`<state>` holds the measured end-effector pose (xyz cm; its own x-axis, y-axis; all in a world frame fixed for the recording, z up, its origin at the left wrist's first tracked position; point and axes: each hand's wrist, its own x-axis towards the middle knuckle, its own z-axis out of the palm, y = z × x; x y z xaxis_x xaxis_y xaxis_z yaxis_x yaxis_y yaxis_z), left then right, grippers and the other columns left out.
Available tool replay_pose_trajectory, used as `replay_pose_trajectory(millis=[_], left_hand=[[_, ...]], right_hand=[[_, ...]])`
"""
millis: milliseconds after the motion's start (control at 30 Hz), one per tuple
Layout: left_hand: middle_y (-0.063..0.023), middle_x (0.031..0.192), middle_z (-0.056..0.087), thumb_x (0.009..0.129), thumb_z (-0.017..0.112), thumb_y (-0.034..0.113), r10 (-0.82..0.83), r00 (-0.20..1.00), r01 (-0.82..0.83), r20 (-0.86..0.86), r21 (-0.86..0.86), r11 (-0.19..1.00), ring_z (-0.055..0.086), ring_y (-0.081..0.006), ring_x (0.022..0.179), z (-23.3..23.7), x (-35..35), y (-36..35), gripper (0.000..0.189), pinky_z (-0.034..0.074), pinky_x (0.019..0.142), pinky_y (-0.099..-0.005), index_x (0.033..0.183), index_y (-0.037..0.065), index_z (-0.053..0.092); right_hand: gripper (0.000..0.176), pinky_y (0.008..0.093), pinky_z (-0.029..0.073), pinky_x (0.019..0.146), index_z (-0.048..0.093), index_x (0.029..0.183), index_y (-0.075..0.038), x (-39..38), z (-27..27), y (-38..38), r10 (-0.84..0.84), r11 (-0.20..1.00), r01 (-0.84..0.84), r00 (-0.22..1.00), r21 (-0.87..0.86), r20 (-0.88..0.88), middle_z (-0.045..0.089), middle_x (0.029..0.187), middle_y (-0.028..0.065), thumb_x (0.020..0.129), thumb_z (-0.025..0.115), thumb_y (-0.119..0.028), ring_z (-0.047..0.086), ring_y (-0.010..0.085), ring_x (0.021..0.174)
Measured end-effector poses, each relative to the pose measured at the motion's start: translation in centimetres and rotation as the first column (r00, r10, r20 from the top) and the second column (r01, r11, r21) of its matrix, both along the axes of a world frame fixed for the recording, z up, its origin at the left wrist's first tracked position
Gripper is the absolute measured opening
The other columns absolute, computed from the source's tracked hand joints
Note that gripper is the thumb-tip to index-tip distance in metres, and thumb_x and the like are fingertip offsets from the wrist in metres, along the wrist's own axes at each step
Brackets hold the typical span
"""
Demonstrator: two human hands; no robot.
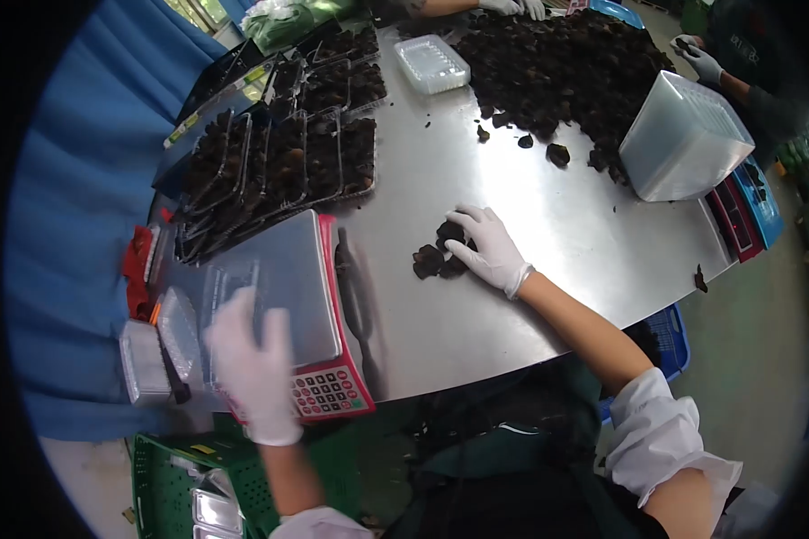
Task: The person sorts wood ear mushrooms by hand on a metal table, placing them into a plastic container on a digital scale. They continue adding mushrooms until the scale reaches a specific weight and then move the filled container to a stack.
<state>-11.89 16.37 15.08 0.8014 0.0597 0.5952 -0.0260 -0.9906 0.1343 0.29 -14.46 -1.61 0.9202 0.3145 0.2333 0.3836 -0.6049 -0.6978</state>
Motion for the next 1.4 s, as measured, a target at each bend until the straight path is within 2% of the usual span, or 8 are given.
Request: replay_pose_trajectory(millis=[100,200,367,600,767,867,1133,1400], left_hand=[[-0.0209,0.134,0.055,0.079,0.078,0.026,-0.409,0.864,0.252,-0.295,-0.449,0.857,0.053,-0.0378,0.124,-3.5,-0.1,-8.5,0.067,0.044,0.105,-0.0439,0.136,0.002,0.053],[-0.0267,0.152,0.033,0.073,0.084,0.033,-0.441,0.761,0.221,-0.476,-0.449,0.866,0.049,-0.0395,0.131,-8.2,2.4,-12.5,0.102,0.046,0.103,-0.0428,0.153,0.002,0.029],[-0.0285,0.154,0.024,0.061,0.091,0.036,-0.256,0.634,0.064,-0.73,-0.281,0.958,0.049,-0.0423,0.13,-11.7,8.1,-14.8,0.132,0.045,0.107,-0.043,0.157,0.002,0.007],[-0.0238,0.145,0.031,0.063,0.082,0.016,-0.539,0.533,0.131,-0.653,-0.565,0.815,0.05,-0.0396,0.128,-12.8,13.6,-15.9,0.112,0.043,0.109,-0.0376,0.154,-0.005,0.02],[-0.0197,0.12,0.057,0.069,0.068,0.001,-0.579,0.728,0.102,-0.367,-0.778,0.621,0.058,-0.0359,0.115,-14.3,13.3,-16.8,0.052,0.049,0.099,-0.0392,0.121,-0.002,0.059],[-0.0181,0.119,0.06,0.072,0.067,0.003,-0.609,0.726,0.024,-0.321,-0.872,0.489,0.061,-0.0276,0.113,-13.6,12.1,-15.8,0.059,0.049,0.096,-0.0336,0.129,-0.003,0.056],[-0.0157,0.112,0.061,0.076,0.065,-0.002,-0.304,0.953,0.204,0.011,-0.765,0.611,0.061,-0.0293,0.109,-2.7,2.5,-2.1,0.044,0.047,0.097,-0.0376,0.119,0.001,0.061],[-0.0201,0.128,0.056,0.076,0.07,0.01,-0.035,0.956,-0.162,-0.29,-0.625,0.763,0.056,-0.0312,0.121,-1.6,-1.2,13.1,0.058,0.042,0.105,-0.0364,0.131,0.0,0.055]], right_hand=[[0.049,0.0439,0.035,0.113,0.051,0.138,-0.004,1.0,-0.2,-0.2,-0.026,0.963,0.004,0.997,0.268,0.079,0.048,0.142,0.0249,0.095,0.06,-0.027,0.046,0.041,0.132],[0.052,0.0413,0.04,0.11,0.049,0.141,-0.004,0.5,1.9,-4.6,0.062,0.851,0.078,0.967,0.52,-0.247,0.043,0.147,0.0233,0.095,0.06,-0.026,0.045,0.0367,0.136],[0.123,0.0403,0.042,0.11,0.018,0.156,-0.003,-1.3,2.6,-8.2,-0.048,0.985,0.002,0.962,-0.171,-0.268,0.032,0.146,0.0347,0.061,0.088,-0.04,0.046,0.0438,0.134],[0.093,0.041,0.053,0.096,0.033,0.149,-0.008,3.2,5.2,-2.4,0.011,0.988,-0.086,0.866,-0.128,-0.499,0.038,0.136,0.0263,0.065,0.074,-0.005,0.061,0.0389,0.105],[0.059,0.041,0.05,0.098,0.053,0.127,-0.007,4.4,-0.4,-2.0,0.091,0.992,-0.106,0.976,-0.063,-0.197,0.049,0.126,0.0229,0.071,0.073,-0.01,0.059,0.0412,0.11],[0.053,0.0397,0.049,0.098,0.053,0.122,-0.006,3.0,1.1,-1.7,0.18,0.978,-0.161,0.973,0.136,-0.146,0.051,0.121,0.0227,0.073,0.071,-0.008,0.058,0.0397,0.108],[0.052,0.0384,0.045,0.1,0.056,0.117,-0.006,0.0,13.4,13.8,0.605,0.733,-0.635,0.772,0.243,0.194,0.053,0.115,0.018,0.068,0.067,0.004,0.052,0.0355,0.115],[0.056,0.0398,0.046,0.099,0.054,0.124,-0.006,1.8,14.1,31.1,0.795,0.603,-0.797,0.603,0.026,0.065,0.052,0.122,0.0206,0.071,0.069,-0.001,0.054,0.0391,0.114]])
